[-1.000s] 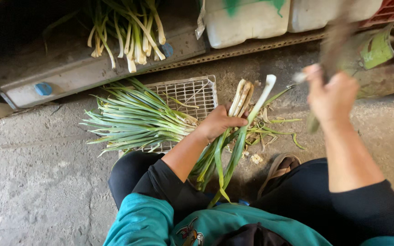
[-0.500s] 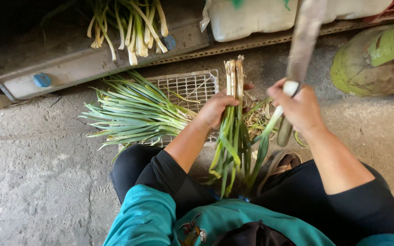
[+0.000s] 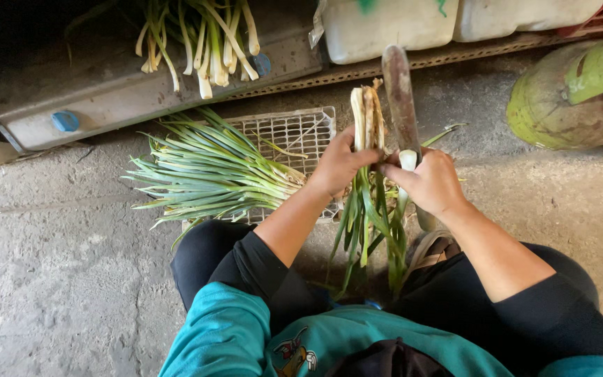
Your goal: The person sits on the floor and uses a large knife to trim the roots and outer layers of green onions. They handle the onions one at a time, cutting off unwanted parts and placing the trimmed onions on a nearby shelf.
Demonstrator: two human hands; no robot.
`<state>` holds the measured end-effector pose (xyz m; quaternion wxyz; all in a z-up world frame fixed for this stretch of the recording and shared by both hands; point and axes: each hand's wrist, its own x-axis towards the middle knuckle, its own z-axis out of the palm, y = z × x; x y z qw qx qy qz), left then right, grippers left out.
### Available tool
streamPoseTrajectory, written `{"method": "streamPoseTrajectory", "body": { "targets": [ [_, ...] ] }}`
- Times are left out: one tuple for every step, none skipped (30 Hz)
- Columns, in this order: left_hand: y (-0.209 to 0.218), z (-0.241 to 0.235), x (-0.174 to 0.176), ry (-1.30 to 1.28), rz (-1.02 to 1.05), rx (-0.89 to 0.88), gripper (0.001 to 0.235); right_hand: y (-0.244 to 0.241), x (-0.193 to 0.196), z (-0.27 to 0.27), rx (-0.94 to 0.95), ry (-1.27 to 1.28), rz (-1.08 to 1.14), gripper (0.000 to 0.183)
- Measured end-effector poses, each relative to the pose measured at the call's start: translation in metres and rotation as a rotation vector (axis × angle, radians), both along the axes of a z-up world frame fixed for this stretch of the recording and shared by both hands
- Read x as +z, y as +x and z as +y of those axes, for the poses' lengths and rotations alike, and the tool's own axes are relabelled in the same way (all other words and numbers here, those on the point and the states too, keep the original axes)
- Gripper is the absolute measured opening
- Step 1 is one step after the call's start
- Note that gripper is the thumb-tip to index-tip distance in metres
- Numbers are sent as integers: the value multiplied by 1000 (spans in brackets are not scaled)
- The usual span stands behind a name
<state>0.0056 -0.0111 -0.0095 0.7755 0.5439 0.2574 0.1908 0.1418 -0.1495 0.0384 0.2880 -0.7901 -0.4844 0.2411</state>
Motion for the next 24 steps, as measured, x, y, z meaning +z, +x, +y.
{"method": "streamPoseTrajectory", "body": {
  "targets": [
    [0, -1, 0, 80, -6, -13, 44, 1, -2, -1, -2, -16, -30, 18],
    [0, -2, -1, 160, -12, -27, 44, 1, -4, -2, -5, -33, -60, 17],
    [0, -2, -3, 115, -28, -51, 46, 2, -6, -3, -1, 28, -57, 16],
    [0, -1, -5, 70, -44, -75, 47, 2, -9, -3, 4, 88, -55, 15],
    [0, 1, -7, 26, -60, -100, 49, 2, -11, -4, 8, 150, -52, 15],
    [1, 2, -10, 128, 16, -111, 46, 4, -12, -4, -81, 117, 57, 14],
    [1, 2, -12, 228, 93, -121, 44, 8, -12, -4, -168, 82, 166, 13],
    [1, 2, -15, 329, 169, -130, 43, 13, -12, -3, -254, 47, 276, 13],
    [2, 2, -18, 275, 155, -157, 42, 20, -10, -3, -284, 126, 351, 12],
    [2, 1, -21, 221, 140, -184, 42, 30, -6, -5, -312, 205, 427, 11],
    [2, 0, -23, 167, 126, -212, 41, 40, -2, -7, -341, 285, 503, 10],
    [1, 1, -25, 182, 119, -214, 40, 49, 3, -7, -342, 360, 570, 12],
    [0, 2, -26, 198, 113, -219, 39, 56, 8, -8, -343, 435, 638, 15],
    [-1, 3, -27, 213, 106, -223, 37, 59, 12, -9, -344, 512, 705, 18],
    [-1, 5, -27, 201, 106, -209, 40, 59, 16, -10, -363, 425, 599, 20],
    [-1, 6, -27, 189, 105, -194, 42, 57, 19, -10, -380, 339, 493, 21],
    [-1, 6, -27, 175, 105, -178, 45, 53, 21, -11, -395, 250, 387, 23],
    [0, 5, -27, 171, 121, -184, 43, 46, 22, -10, -344, 208, 358, 24],
    [0, 4, -26, 167, 138, -190, 41, 37, 20, -8, -293, 165, 330, 26],
    [1, 3, -25, 162, 155, -196, 39, 31, 20, -7, -242, 122, 303, 29],
    [1, 0, -24, 169, 149, -216, 38, 27, 19, -5, -184, 150, 234, 31],
    [1, -3, -23, 177, 143, -235, 36, 22, 17, -4, -127, 177, 166, 33],
    [2, -5, -20, 185, 136, -253, 35, 20, 16, -2, -68, 205, 97, 36],
    [2, -5, -18, 229, 157, -269, 32, 20, 15, -2, -83, 179, 121, 32]
  ]
}}
